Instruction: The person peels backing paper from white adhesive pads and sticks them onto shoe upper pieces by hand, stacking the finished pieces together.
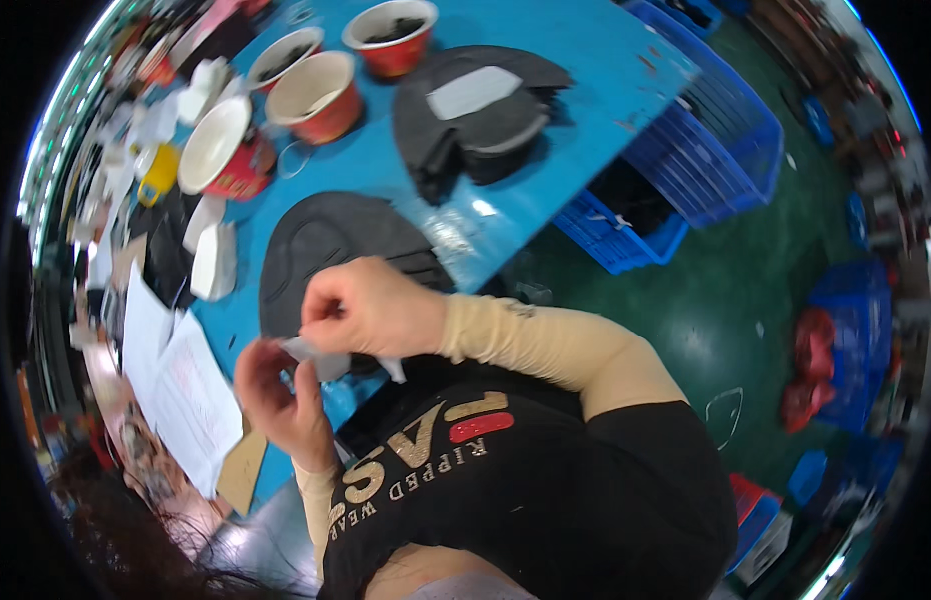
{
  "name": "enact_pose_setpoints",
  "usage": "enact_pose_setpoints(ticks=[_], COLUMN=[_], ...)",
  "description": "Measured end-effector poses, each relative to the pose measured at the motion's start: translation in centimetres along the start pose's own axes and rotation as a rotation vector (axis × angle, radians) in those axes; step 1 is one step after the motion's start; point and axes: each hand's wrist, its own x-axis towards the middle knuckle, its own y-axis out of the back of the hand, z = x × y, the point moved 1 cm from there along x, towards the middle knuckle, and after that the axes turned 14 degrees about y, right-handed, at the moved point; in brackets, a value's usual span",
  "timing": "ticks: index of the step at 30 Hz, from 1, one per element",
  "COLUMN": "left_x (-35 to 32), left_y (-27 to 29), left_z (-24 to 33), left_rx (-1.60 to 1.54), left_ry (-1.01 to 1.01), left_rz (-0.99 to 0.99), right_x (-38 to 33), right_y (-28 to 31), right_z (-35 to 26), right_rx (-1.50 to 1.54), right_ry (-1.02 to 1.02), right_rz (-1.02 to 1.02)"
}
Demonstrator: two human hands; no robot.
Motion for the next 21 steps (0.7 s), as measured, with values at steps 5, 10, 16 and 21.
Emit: enact_pose_setpoints(ticks=[5, 10, 16, 21], left_x=[0.1, 0.1, 0.7, 0.4], left_y=[-1.3, -2.4, -2.8, -1.6], left_z=[0.3, 2.0, 1.8, 1.6], left_rx=[0.236, 0.051, -0.129, -0.594], left_ry=[-0.251, -0.111, 0.171, 0.465], left_rz=[-0.080, -0.106, -0.128, -0.091], right_x=[-1.2, -1.6, -1.8, -0.8], right_y=[-1.4, -1.0, -0.7, -2.3], right_z=[0.3, 0.3, 1.0, 1.4], right_rx=[0.141, 0.334, 0.179, 0.321], right_ry=[0.171, 0.134, 0.156, 0.107], right_rz=[0.185, 0.185, 0.220, 0.160])
